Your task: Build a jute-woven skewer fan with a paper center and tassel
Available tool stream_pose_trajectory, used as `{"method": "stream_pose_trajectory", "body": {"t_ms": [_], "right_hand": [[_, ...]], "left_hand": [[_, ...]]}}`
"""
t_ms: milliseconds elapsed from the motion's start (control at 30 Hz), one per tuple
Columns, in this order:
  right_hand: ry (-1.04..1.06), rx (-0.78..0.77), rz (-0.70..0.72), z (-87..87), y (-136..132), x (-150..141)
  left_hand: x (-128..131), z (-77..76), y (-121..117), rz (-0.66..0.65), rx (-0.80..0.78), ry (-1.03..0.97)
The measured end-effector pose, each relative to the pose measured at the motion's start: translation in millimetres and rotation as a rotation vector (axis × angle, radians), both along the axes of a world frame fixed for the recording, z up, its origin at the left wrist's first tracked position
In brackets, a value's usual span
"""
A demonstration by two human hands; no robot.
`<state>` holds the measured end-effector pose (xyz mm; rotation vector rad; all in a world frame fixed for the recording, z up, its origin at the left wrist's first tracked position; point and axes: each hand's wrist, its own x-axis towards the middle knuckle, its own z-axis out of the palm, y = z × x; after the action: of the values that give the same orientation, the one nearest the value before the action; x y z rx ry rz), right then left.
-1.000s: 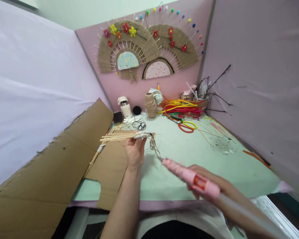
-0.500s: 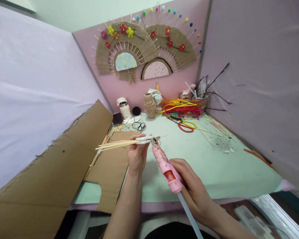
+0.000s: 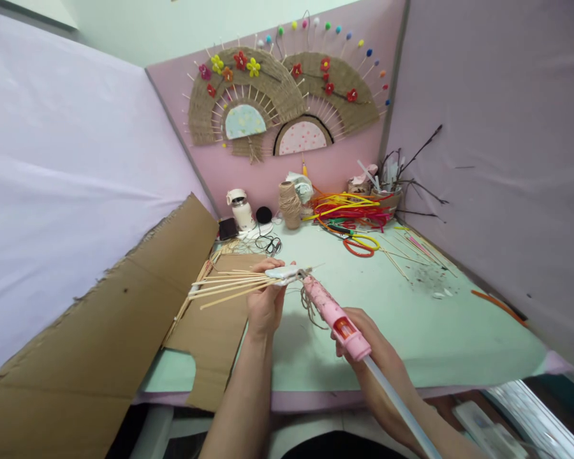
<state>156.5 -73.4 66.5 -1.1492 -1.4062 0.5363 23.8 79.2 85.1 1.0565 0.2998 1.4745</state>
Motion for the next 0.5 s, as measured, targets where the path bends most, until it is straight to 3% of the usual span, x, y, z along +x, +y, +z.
{"method": "stream_pose_trajectory", "body": {"t_ms": [167,267,500], "right_hand": [[0.053,-0.045,-0.043,17.0,-7.3,-4.0],[0.099,-0.104,0.063,24.3,-16.6,4.2],[0.197,-0.407,0.354,24.0,-43.7,49.4]], "left_hand": [[-2.4,0.7,0.6,-0.002,0.017,-0.002],[-4.8,1.4,2.1,-0.008,0.042,-0.006],[-15.2,7.7,5.4,-0.075,0.132,0.039]]}}
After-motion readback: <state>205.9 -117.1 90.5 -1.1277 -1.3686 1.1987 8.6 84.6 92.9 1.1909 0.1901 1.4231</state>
